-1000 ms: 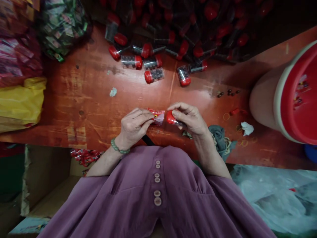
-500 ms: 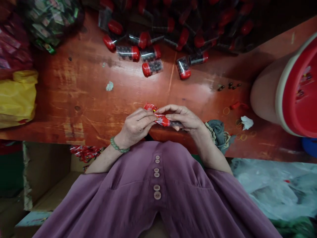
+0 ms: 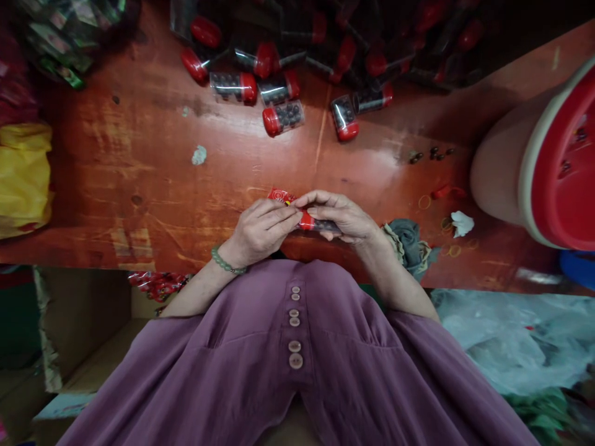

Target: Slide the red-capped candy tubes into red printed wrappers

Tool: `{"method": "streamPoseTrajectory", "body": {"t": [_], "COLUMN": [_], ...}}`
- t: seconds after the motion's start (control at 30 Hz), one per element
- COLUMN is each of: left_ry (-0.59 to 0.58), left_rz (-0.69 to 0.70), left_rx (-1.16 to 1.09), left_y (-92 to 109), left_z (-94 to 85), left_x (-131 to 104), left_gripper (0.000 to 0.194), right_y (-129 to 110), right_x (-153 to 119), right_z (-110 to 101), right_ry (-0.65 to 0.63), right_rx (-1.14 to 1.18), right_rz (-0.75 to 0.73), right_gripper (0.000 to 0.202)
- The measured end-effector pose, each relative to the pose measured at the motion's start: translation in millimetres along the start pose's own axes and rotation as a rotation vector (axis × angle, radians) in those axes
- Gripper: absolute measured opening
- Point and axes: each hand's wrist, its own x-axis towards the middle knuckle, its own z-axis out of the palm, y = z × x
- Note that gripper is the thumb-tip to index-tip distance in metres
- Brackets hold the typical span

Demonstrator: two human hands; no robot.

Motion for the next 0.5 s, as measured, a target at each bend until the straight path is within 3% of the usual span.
{"method": "streamPoseTrajectory", "body": {"t": [0.33,0.4,0.5], "left_ry": [-0.032,-0.069,-0.027], "left_rz": [0.017,-0.095,-0.459], "left_rx": [-0.239,-0.295,-0.377], "left_y": [-1.8,-3.8,-1.2], "left_z": [4.5,2.2,-4.2], "left_x": [-10.0,-10.4,-9.7], "left_gripper": [0.039,0.039,0.05], "right_y": [12.0,13.9,13.8], "right_x": [4.3,4.2,0.1], "right_z": [-4.7,-4.4,1.1], "right_ry": [-0.042,-0.028,0.081], "right_rx": [0.035,0.002,-0.115], "right_rz": [0.059,0.041,-0.084], "right_gripper": [0.023,0.023,0.024]}}
